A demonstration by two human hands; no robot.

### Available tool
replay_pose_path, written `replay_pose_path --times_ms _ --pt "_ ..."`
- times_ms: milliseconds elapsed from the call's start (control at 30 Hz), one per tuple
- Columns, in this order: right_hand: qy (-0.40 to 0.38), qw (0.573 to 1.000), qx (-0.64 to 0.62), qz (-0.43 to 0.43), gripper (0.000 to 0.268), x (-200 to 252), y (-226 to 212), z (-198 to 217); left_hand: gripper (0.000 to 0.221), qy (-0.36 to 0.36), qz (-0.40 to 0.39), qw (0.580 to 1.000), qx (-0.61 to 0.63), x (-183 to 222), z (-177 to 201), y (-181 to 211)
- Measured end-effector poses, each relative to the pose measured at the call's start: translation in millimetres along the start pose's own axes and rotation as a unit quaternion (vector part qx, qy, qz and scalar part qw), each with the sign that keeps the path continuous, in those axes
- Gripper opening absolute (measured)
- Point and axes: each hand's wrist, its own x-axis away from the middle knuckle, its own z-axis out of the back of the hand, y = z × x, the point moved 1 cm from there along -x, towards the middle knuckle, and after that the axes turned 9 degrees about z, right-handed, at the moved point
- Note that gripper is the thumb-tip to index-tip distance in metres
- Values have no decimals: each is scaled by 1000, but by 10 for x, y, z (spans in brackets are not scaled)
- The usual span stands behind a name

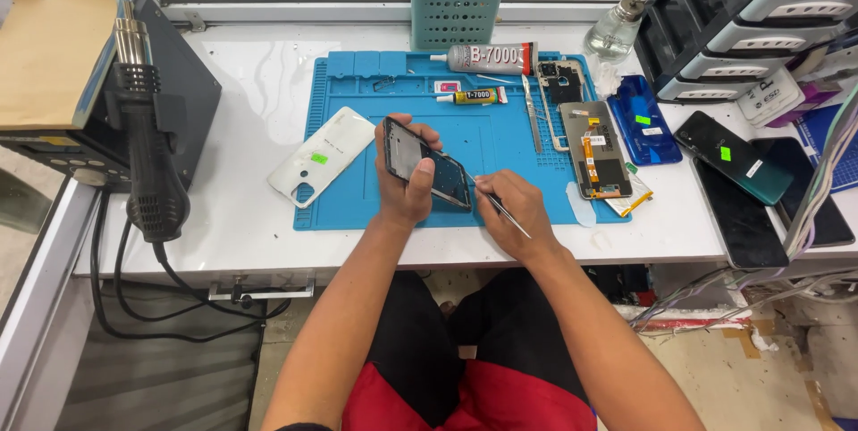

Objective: Disassembling and cleaning internal components of a mobile phone using a pry tool and a brush.

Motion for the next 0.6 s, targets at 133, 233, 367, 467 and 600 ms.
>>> replay_pose_path --times_ms 133,233,367,467,600 --pt "4 1000 -13 -1 8 14 43 18 58 -8 -9 1000 3 6 -11 43" --pt "5 999 -43 -24 9 36 55 43 61 -13 -19 1000 -5 16 -11 32" --pt "4 999 -34 -30 11 78 52 38 63 -16 -18 1000 -6 35 -16 36" --pt "1 999 -28 -31 10 18 29 32 62 -18 -20 1000 -12 17 -17 63" --pt "3 998 -38 -46 12 5 43 49 62 -18 -18 1000 -17 19 -9 56"
